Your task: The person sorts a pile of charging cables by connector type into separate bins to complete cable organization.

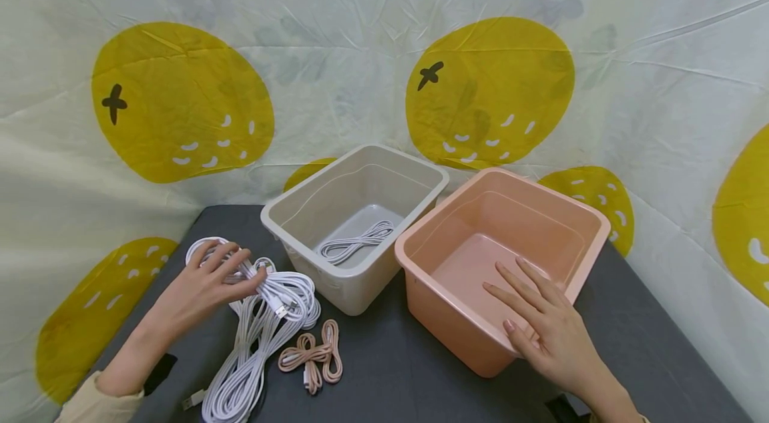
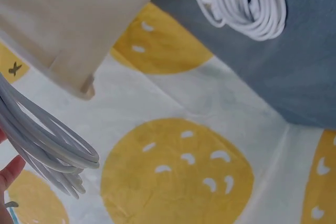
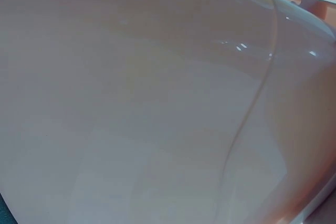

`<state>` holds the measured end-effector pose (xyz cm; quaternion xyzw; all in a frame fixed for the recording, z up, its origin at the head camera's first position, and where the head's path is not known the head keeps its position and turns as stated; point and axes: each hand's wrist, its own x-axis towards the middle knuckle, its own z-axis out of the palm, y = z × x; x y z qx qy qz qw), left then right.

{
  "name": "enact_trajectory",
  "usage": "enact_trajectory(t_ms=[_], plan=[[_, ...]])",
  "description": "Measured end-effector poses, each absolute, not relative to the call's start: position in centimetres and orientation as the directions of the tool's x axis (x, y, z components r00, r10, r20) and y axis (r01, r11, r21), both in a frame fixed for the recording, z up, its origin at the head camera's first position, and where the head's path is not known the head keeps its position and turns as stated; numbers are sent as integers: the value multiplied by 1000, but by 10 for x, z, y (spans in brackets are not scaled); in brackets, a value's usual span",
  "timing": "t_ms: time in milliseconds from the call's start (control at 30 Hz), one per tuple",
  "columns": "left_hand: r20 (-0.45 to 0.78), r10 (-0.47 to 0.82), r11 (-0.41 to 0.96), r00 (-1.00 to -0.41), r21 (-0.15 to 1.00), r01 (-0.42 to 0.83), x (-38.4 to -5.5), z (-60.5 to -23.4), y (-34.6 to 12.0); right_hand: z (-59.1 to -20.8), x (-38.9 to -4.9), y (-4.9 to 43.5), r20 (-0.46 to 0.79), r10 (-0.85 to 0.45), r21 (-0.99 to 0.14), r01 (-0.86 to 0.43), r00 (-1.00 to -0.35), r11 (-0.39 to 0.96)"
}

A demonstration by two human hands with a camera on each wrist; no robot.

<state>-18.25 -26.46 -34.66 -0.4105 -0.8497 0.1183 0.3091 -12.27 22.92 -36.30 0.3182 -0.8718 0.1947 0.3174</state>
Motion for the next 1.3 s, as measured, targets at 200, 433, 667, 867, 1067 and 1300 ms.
enact_trajectory(t_ms=[200,433,667,867,1067,1300], plan=[[420,768,640,-484,-472,606,-183,-329,-264,-365,-124,230,693,-428,-129,-684,-580,718],[433,781,625,-451,-525,578,-193,-307,-262,-366,-126,231,712,-425,-122,-694,-560,710],[432,791,612,-434,-553,565,-205,-292,-250,-366,-126,231,712,-423,-123,-694,-560,710],[451,796,605,-404,-561,565,-219,-288,-237,-366,-125,231,712,-424,-123,-694,-560,709],[504,788,608,-353,-553,569,-236,-284,-224,-365,-126,231,710,-427,-124,-696,-560,707],[546,779,615,-309,-568,548,-253,-274,-207,-365,-126,230,713,-423,-128,-697,-560,706]])
